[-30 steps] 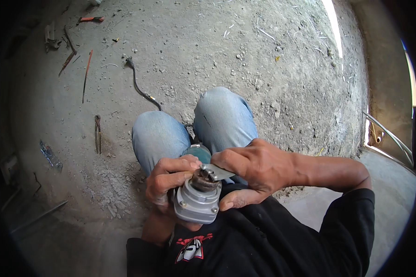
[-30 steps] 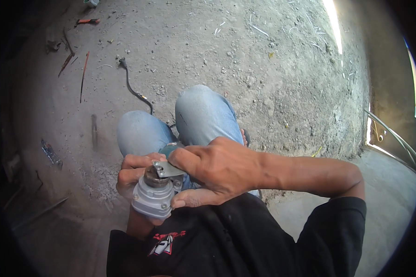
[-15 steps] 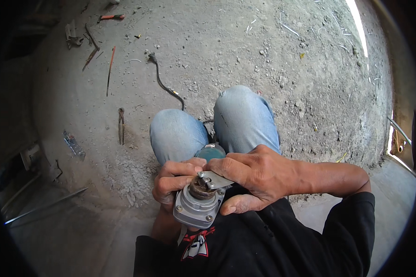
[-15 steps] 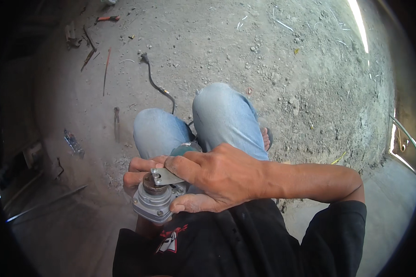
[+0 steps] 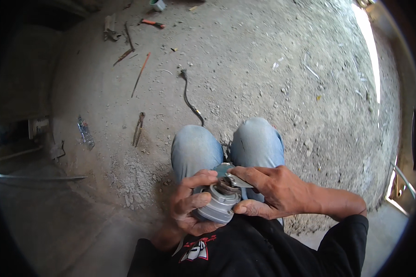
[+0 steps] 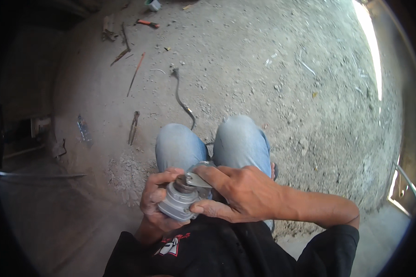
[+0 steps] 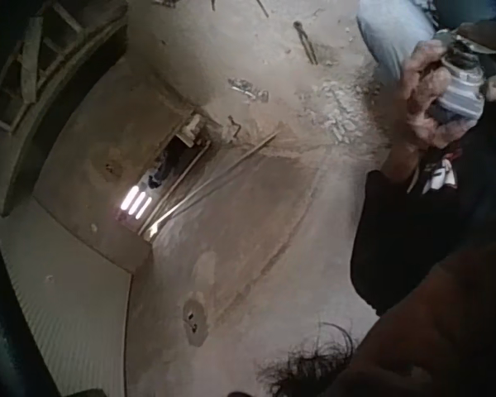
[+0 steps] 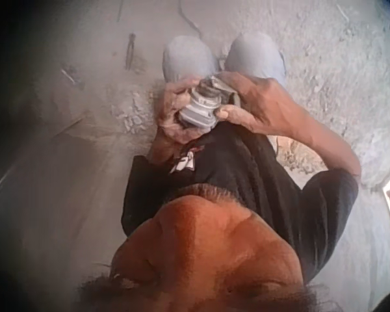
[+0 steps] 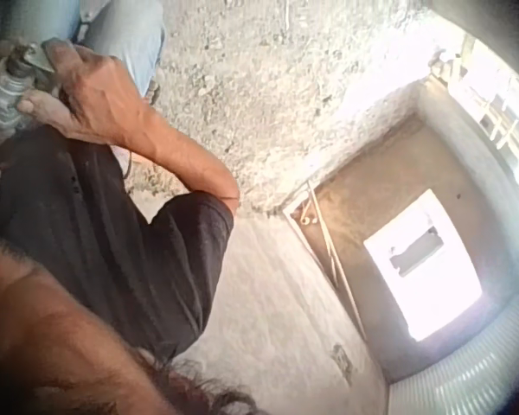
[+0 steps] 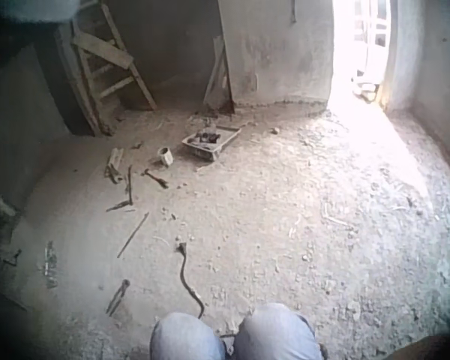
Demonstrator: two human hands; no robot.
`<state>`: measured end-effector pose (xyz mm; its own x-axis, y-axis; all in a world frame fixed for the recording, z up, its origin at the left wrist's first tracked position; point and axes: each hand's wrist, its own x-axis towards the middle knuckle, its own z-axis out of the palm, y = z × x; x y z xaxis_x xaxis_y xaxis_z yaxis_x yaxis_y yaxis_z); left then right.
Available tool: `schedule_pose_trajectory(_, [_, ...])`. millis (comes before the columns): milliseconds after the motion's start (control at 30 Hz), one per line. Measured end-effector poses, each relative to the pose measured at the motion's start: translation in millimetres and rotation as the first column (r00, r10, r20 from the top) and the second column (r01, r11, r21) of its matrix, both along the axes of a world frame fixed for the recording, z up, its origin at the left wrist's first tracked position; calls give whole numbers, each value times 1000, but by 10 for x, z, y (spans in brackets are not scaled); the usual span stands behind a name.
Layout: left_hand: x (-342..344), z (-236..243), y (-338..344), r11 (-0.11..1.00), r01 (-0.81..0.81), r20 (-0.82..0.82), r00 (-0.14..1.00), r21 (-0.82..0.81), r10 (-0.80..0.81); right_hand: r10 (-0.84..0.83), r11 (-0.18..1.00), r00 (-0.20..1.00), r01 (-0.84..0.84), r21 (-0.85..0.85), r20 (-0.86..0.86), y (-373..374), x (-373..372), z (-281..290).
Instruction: The person holds an angle grinder and uses a specialized wrench to tighten or adjust the locking nut on the spindle. The person handles a small metal shim or part, placing it onto the tool's head before continuing to use the wrench to secure the components.
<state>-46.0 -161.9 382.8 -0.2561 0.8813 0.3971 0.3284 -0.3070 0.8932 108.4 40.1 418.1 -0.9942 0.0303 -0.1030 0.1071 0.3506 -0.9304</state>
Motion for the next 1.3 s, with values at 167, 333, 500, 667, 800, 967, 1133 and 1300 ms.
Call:
schedule_pose_trajectory(167, [-6, -71, -3, 997, 73, 189, 979, 1, -72, -13, 999, 997, 11, -34, -76, -2, -71, 12])
schedule_pose_trajectory(333, [-89, -47, 41, 993, 115, 196, 974, 13, -115, -35, 999, 997, 33, -21, -67, -40, -65, -83])
schedule_pose_trajectory(500, [-132, -32, 122, 998, 48, 294, 954, 29, -54, -55, 996, 998, 53, -68, -25, 7, -119, -43])
schedule_pose_trajectory(667, [-260, -54, 260, 992, 124, 339, 935, -25, -108, -98, 995, 995, 98, -32, 2, 79, -127, -196])
schedule_pose_trajectory(800, [-278, 33, 358, 996, 86, 338, 939, -35, -69, -96, 993, 995, 94, -66, -22, 185, -185, -142])
schedule_pose_trajectory(967, [-228, 233, 452, 998, 69, 321, 945, -11, -62, -45, 996, 997, 50, -79, 64, 349, -215, 130])
schedule_pose_trajectory(1133, [-72, 479, 474, 1000, -3, 292, 956, -11, 6, -46, 994, 999, 43, -103, -22, 376, -165, 296])
schedule_pose_trajectory(1300, [90, 724, 476, 992, -87, 240, 965, -89, 106, -11, 995, 999, 15, -95, 36, 451, -92, 446])
